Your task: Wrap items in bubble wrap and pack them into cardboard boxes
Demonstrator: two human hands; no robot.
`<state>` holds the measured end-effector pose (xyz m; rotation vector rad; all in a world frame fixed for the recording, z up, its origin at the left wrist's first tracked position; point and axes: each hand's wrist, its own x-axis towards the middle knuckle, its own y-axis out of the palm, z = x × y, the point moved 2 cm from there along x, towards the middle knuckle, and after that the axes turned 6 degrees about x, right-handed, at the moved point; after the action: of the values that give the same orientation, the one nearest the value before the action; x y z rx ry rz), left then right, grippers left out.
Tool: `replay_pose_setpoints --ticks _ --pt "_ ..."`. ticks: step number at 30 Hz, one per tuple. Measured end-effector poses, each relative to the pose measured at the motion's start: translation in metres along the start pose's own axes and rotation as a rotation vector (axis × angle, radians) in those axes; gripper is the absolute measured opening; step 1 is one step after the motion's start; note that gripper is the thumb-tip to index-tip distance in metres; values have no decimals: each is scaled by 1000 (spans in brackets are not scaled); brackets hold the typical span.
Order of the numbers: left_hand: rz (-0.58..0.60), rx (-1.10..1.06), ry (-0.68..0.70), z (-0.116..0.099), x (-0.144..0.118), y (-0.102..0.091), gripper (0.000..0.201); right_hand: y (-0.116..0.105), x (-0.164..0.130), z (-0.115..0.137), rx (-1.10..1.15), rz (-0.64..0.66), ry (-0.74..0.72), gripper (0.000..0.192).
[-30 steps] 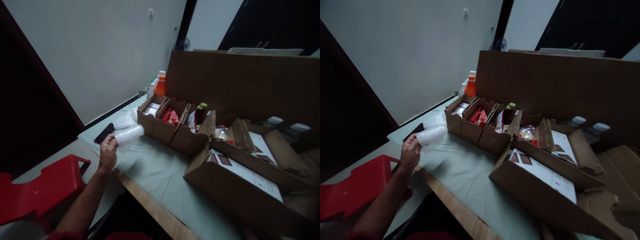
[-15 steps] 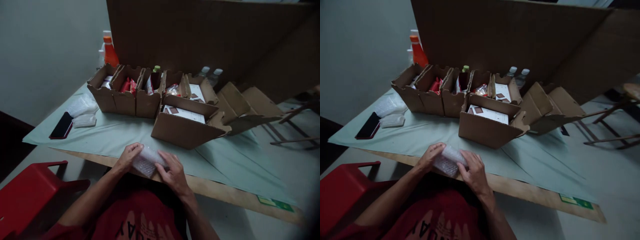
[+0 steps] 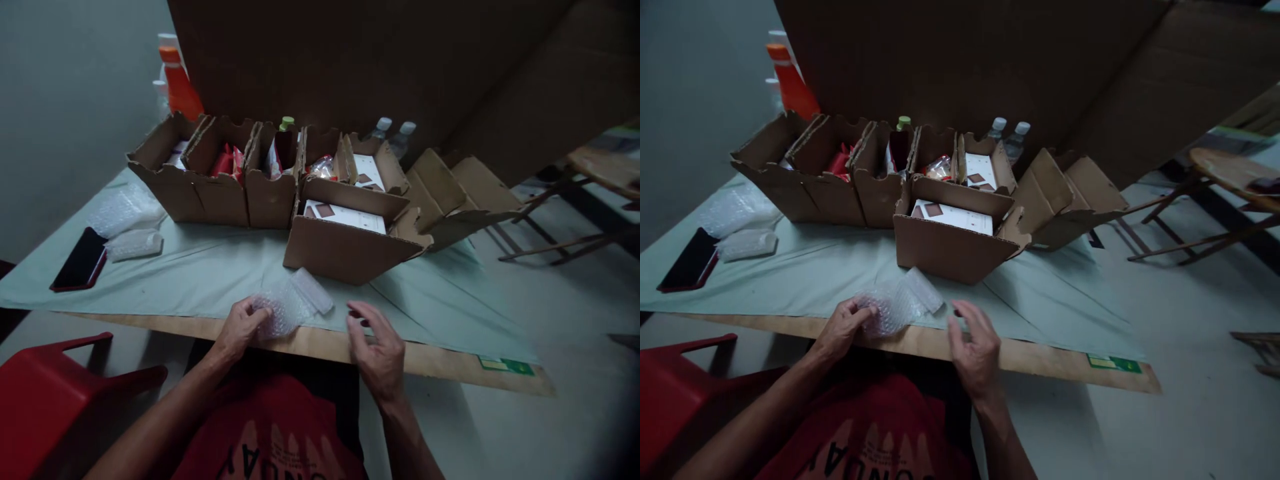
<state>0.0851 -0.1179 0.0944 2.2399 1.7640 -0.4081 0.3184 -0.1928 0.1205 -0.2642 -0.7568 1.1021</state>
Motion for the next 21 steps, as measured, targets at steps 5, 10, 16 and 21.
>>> replay_pose_setpoints --ticks 5,10,16,21 --pt "2 -8 22 -1 -3 -4 32 49 17 25 -170 395 -298 28" --pt "-87 39 -11 14 -10 -33 25 66 32 -29 -361 289 -126 24" --pt "-195 -14 -55 12 -10 -73 28 -6 22 -60 1 19 111 27" --pt "-261 231 40 -22 7 -90 34 -50 12 -70 -2 -42 197 31"
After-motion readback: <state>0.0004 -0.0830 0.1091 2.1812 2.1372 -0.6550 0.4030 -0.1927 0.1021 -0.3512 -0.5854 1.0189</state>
